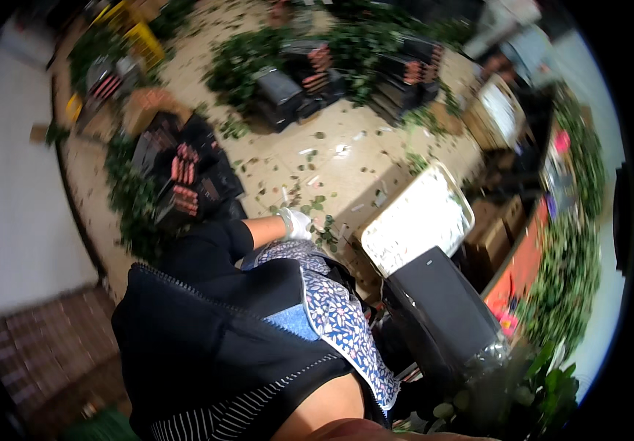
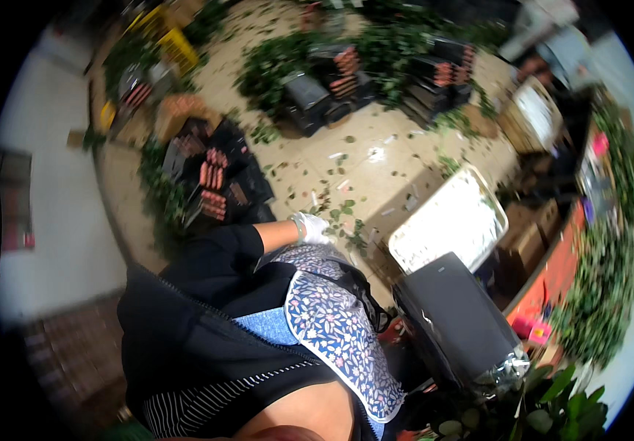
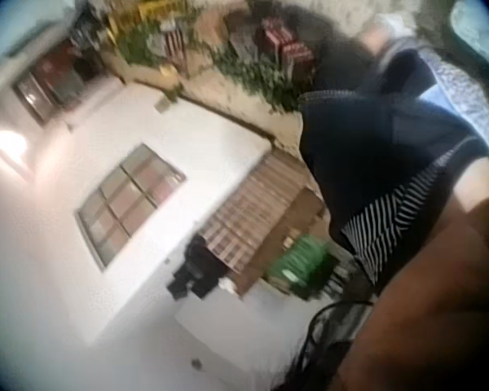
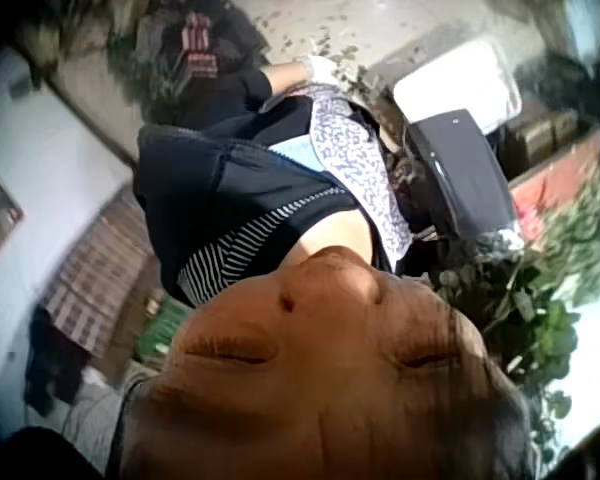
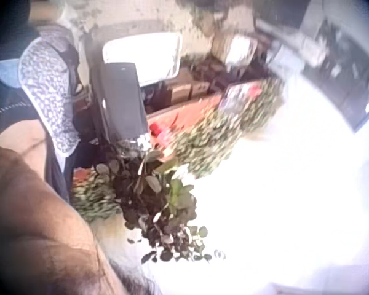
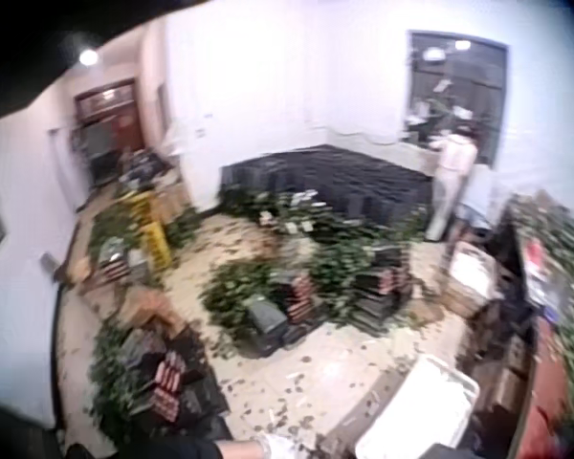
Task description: The person packs bunches of white and pink roses into cardboard boxes, using a stapler to secure the cardboard liners and packaging.
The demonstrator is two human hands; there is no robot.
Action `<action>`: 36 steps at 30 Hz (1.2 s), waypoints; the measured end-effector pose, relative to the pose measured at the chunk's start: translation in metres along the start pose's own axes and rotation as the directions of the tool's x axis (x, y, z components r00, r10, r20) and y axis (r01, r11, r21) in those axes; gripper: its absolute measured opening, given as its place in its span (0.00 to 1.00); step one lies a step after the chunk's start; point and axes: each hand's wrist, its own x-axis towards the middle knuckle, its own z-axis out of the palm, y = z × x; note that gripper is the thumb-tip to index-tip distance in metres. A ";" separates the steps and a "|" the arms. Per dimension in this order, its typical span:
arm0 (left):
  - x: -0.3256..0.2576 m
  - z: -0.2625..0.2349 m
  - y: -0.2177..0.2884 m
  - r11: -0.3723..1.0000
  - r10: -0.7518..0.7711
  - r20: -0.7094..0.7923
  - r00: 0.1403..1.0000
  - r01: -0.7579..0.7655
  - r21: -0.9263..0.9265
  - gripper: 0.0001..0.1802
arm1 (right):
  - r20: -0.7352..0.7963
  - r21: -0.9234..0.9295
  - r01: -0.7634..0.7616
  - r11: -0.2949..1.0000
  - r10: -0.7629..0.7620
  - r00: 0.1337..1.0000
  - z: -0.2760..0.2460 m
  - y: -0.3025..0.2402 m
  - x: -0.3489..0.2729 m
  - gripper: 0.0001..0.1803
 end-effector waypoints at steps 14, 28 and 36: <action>-0.067 0.059 -0.097 0.440 -0.587 -0.644 0.491 -0.474 -0.763 0.26 | 0.902 0.076 0.290 0.954 -0.190 0.388 0.467 -0.170 0.056 0.32; 0.096 -0.245 -0.179 0.000 -0.631 -0.725 0.278 -0.934 -0.358 0.50 | 0.992 0.013 0.227 0.974 0.016 -0.124 0.980 -0.081 -0.168 0.31; 0.223 -0.335 -0.384 -0.233 -0.740 -0.348 0.575 -0.705 -0.670 0.46 | 0.981 0.006 0.206 0.978 0.034 -0.190 1.188 0.023 -0.206 0.30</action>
